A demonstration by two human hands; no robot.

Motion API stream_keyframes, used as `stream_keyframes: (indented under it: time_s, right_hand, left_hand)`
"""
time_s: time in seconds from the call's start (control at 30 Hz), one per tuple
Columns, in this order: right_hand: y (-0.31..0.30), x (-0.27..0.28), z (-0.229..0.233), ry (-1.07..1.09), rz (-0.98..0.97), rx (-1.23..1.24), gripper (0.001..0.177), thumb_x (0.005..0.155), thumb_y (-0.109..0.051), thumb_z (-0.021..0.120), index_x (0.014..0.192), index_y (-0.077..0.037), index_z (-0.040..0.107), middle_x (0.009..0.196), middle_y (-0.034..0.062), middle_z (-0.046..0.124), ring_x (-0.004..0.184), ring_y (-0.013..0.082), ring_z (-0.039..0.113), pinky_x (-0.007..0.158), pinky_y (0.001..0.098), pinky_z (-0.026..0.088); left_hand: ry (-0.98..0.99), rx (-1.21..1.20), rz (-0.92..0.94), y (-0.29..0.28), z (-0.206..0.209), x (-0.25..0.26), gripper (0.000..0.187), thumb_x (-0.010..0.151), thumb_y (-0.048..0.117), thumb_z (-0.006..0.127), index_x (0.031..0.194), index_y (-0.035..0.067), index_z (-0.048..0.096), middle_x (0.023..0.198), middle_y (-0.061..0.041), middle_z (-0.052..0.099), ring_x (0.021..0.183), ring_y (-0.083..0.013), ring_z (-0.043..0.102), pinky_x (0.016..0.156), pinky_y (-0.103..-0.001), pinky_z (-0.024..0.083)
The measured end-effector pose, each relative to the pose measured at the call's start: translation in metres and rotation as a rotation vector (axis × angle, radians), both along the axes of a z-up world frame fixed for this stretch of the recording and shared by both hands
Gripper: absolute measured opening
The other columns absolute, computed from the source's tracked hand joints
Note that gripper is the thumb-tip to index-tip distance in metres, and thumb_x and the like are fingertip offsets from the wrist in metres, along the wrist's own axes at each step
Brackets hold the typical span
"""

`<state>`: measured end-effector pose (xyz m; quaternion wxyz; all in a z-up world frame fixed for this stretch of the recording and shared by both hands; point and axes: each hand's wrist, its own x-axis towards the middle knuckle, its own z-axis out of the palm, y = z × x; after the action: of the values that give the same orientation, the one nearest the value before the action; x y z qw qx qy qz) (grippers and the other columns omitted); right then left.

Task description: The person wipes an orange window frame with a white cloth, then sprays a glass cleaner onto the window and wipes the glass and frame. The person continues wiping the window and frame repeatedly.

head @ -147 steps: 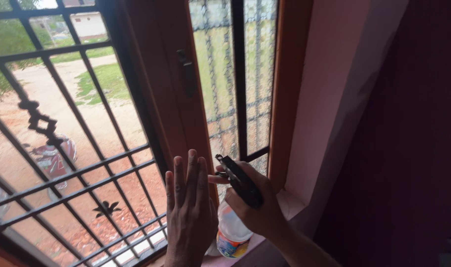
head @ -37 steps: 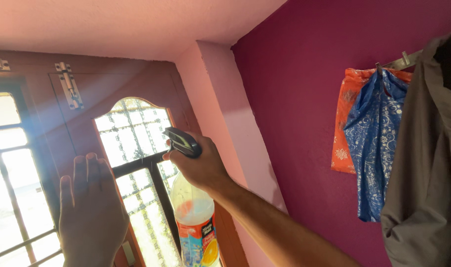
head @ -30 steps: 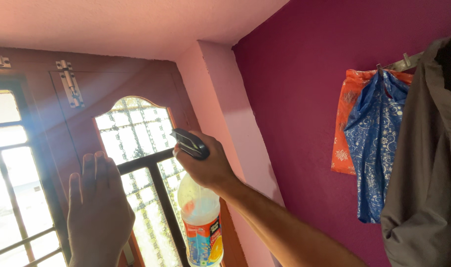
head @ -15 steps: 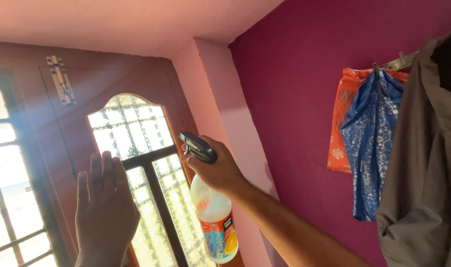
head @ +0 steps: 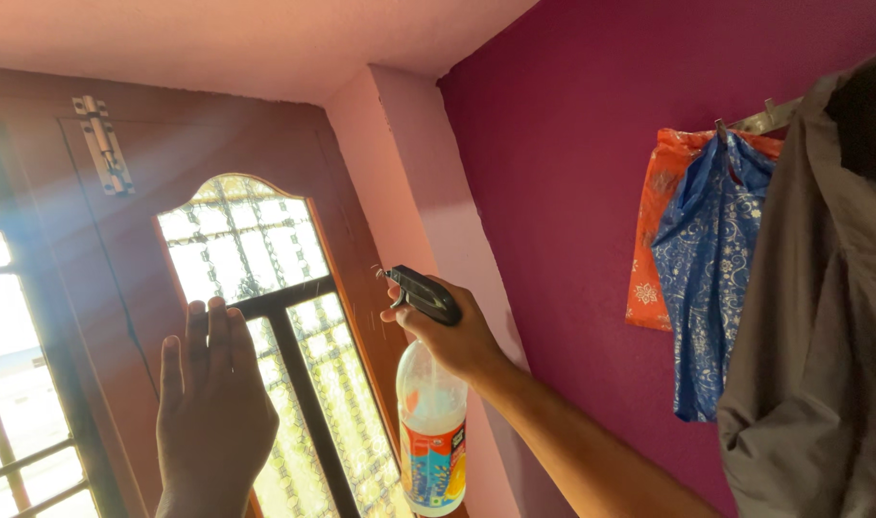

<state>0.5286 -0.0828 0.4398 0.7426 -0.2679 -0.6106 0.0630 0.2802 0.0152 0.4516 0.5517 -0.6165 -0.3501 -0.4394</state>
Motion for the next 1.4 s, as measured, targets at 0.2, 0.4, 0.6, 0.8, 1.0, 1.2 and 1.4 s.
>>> stream_keyframes:
  time_s: [0.2,0.4,0.6,0.8,1.0,1.2,1.4]
  right_hand:
    - [0.002,0.007,-0.014,-0.063,-0.051,-0.030,0.036,0.087,0.002,0.053,0.120,-0.003,0.064,0.103,0.0010,0.073,0.110,0.0131,0.073,0.090,0.0296,0.054]
    - [-0.005,0.012,-0.026,-0.024,-0.162,-0.017,0.015,0.093,-0.010,0.066,0.105,-0.001,0.070,0.088,0.0045,0.072,0.087,0.0151,0.072,0.086,0.0325,0.060]
    - [-0.012,0.011,-0.040,0.023,-0.176,-0.099,0.018,0.095,-0.013,0.069,0.108,0.000,0.071,0.091,0.0051,0.072,0.087,0.0167,0.073,0.085,0.0343,0.058]
    - [-0.009,0.008,-0.055,-0.028,0.036,-0.061,0.033,0.093,-0.004,0.061,0.126,-0.003,0.064,0.116,0.0051,0.071,0.108,0.0171,0.074,0.099,0.0323,0.055]
    - [-0.007,0.008,-0.066,-0.046,-0.010,-0.165,0.027,0.094,-0.004,0.062,0.121,-0.003,0.064,0.115,0.0040,0.069,0.111,0.0159,0.075,0.096,0.0329,0.056]
    - [0.002,0.013,-0.082,-0.105,-0.129,-0.136,0.015,0.096,-0.005,0.069,0.108,0.003,0.071,0.095,0.0122,0.071,0.090,0.0221,0.075,0.084,0.0367,0.060]
    - [0.003,0.017,-0.093,-0.011,0.030,-0.122,0.032,0.090,-0.004,0.061,0.122,0.000,0.066,0.112,0.0084,0.071,0.102,0.0192,0.075,0.090,0.0327,0.059]
  left_hand:
    - [0.009,-0.025,-0.043,0.004,-0.008,0.000,0.062,0.090,0.017,0.045,0.149,0.001,0.046,0.162,-0.015,0.042,0.157,-0.0247,0.030,0.128,-0.046,0.026]
    - [0.004,-0.051,-0.051,0.006,-0.015,-0.002,0.063,0.087,0.015,0.045,0.149,0.000,0.046,0.164,-0.015,0.040,0.158,-0.0243,0.028,0.127,-0.046,0.026]
    - [0.005,-0.081,-0.067,0.012,-0.023,-0.001,0.064,0.086,0.014,0.047,0.148,0.000,0.046,0.162,-0.014,0.042,0.156,-0.0241,0.030,0.126,-0.046,0.028]
    - [0.011,-0.057,-0.101,0.019,-0.037,-0.004,0.061,0.089,0.013,0.045,0.149,0.000,0.046,0.161,-0.015,0.042,0.156,-0.0239,0.033,0.127,-0.047,0.029]
    - [0.007,-0.067,-0.172,0.024,-0.050,-0.008,0.059,0.091,0.014,0.046,0.148,-0.002,0.046,0.161,-0.018,0.043,0.156,-0.0261,0.032,0.126,-0.049,0.030]
    - [0.014,-0.127,-0.133,0.027,-0.059,-0.013,0.063,0.085,0.012,0.047,0.147,-0.002,0.044,0.161,-0.018,0.040,0.156,-0.0285,0.029,0.126,-0.050,0.028]
    - [0.022,-0.194,-0.168,0.031,-0.067,-0.011,0.069,0.081,0.009,0.048,0.148,-0.005,0.040,0.162,-0.021,0.034,0.156,-0.0301,0.024,0.124,-0.052,0.026]
